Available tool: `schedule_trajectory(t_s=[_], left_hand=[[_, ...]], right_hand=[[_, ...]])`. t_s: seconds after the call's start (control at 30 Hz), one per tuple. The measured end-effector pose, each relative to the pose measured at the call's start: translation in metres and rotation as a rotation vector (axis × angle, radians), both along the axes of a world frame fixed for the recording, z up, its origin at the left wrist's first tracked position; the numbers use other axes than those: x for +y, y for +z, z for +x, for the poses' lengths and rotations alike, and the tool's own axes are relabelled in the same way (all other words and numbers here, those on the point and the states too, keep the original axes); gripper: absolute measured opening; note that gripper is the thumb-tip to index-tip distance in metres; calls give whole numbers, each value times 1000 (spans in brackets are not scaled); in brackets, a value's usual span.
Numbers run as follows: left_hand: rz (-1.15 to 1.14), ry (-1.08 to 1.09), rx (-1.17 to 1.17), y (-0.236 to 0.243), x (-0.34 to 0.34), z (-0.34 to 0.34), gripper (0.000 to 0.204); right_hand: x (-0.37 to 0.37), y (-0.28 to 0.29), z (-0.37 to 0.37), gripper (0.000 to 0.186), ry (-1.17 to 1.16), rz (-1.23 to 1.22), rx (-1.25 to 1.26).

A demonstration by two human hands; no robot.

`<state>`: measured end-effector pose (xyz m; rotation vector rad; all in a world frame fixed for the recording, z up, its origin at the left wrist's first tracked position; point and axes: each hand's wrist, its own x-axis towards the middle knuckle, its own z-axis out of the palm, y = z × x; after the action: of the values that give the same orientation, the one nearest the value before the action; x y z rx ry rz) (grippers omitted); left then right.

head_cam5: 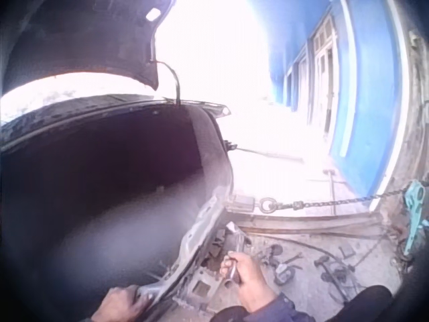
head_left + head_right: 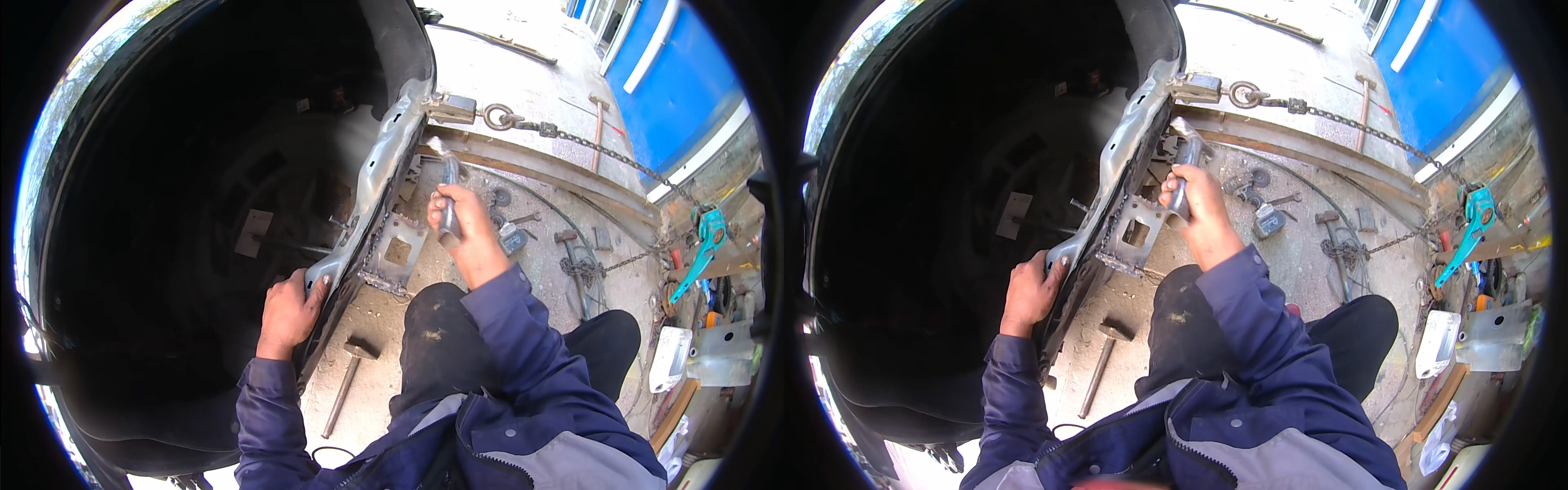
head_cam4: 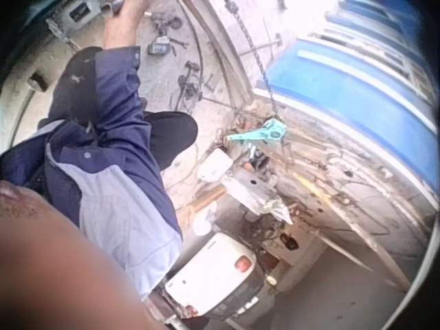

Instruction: The person works on the underside of a car's rear body panel, using a metal bar to pry and adjust the metal, then switches to an angle grinder to cut and smooth the edge, producing sparks. The person repeatedly repositions the panel and uses the grinder along the seam.

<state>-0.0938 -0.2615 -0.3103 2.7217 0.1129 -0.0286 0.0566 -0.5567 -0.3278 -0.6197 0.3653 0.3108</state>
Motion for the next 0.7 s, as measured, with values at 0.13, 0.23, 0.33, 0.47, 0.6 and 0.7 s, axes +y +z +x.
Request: schedule_trajectory(t_s=[0.13, 0.23, 0.33, 0.47, 0.6, 0.7], left_hand=[[2, -3, 24, 0, 0, 1, 53], [-44, -9, 4, -2, -1, 1, 52], [-37, -9, 1, -3, -1, 0, 53], [-70, -21, -37, -7, -4, 0, 55], [-15, -16, -33, -11, -7, 1, 57], [48, 5, -17, -13, -9, 2, 58]], right_hand=[[8, -14, 5, 8, 0, 24, -34], [-16, -27, 7, 10, 163, -36, -96], [-53, -55, 2, 11, 169, -104, -166], [-92, -145, -40, 10, 74, -233, -12], [-117, -255, -90, 6, -4, -462, 258], [-129, -319, -121, 9, -45, -564, 441]])
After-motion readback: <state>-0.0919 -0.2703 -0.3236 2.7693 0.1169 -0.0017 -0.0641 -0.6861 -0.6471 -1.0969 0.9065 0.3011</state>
